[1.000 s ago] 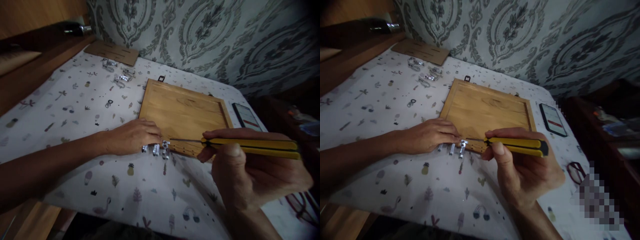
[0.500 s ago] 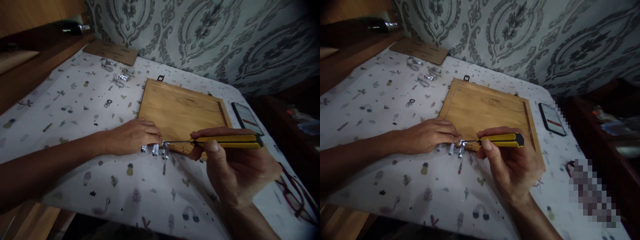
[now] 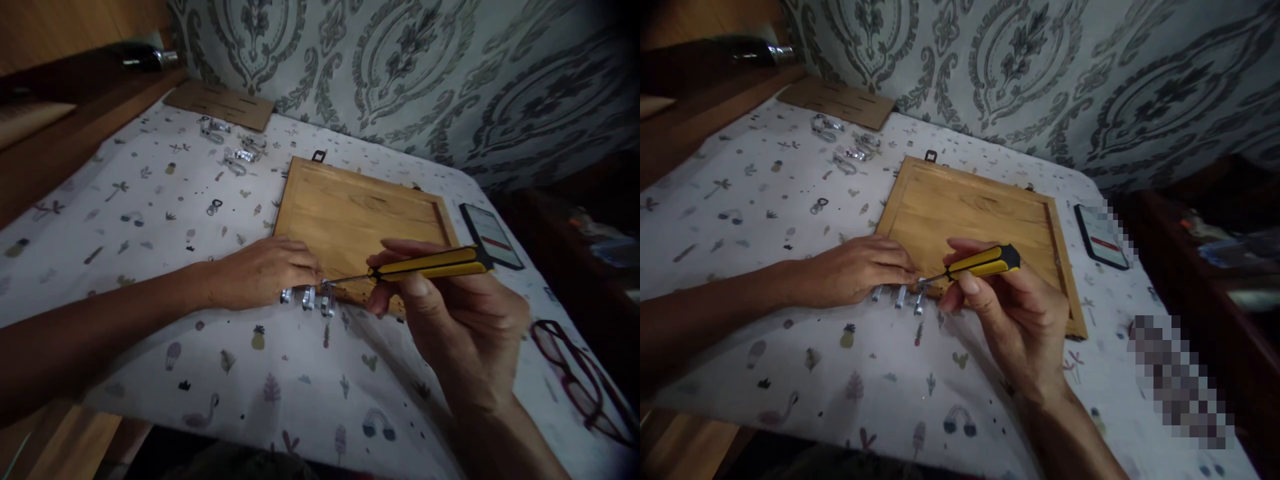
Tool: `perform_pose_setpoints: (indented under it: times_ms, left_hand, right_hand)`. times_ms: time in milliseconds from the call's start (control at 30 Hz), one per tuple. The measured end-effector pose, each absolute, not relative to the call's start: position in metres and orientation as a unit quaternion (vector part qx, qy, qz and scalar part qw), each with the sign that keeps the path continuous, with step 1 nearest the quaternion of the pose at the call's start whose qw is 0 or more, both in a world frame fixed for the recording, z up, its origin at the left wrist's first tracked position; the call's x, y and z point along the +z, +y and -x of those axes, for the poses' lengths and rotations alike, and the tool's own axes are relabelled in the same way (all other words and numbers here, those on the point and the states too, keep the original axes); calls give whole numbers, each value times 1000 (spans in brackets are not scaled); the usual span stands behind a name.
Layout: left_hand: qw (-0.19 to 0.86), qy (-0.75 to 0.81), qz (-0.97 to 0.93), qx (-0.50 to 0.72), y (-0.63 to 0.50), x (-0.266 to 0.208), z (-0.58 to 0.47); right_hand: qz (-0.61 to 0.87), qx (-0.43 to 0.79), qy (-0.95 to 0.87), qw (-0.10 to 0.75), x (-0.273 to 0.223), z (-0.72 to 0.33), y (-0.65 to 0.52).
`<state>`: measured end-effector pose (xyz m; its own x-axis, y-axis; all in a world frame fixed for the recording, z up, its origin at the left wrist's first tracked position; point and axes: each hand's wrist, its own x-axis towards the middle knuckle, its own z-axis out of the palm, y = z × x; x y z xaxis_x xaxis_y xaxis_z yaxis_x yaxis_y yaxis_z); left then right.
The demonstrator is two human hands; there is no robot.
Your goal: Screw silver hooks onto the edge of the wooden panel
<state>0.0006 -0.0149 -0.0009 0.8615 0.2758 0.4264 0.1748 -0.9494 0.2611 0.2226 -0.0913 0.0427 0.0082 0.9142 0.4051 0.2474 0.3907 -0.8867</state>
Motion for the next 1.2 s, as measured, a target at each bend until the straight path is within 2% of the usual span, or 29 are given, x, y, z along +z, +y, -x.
perform_pose_setpoints:
  times_ms: [167,467,700,933,1200]
  left_hand:
    - [104,118,-959,234,-15,0,-1]
    - [100,118,-960,234,-15,0,-1]
    - [99,116,-961,229,-14,0,-1]
    - [97,111,-959,243,-15,-1,-1]
    - [98,111,-958,246,-15,-2,-1]
  right_hand:
    - [467,262,-637,554,43,-217,-92]
    - [447,328,-634,539,41,-222,-93]
    - [439,257,-663,550,43,-218,-93]
    - [429,304,-663,533,40,-221,-95]
    - [423,198,-672,575,35,-221,-89]
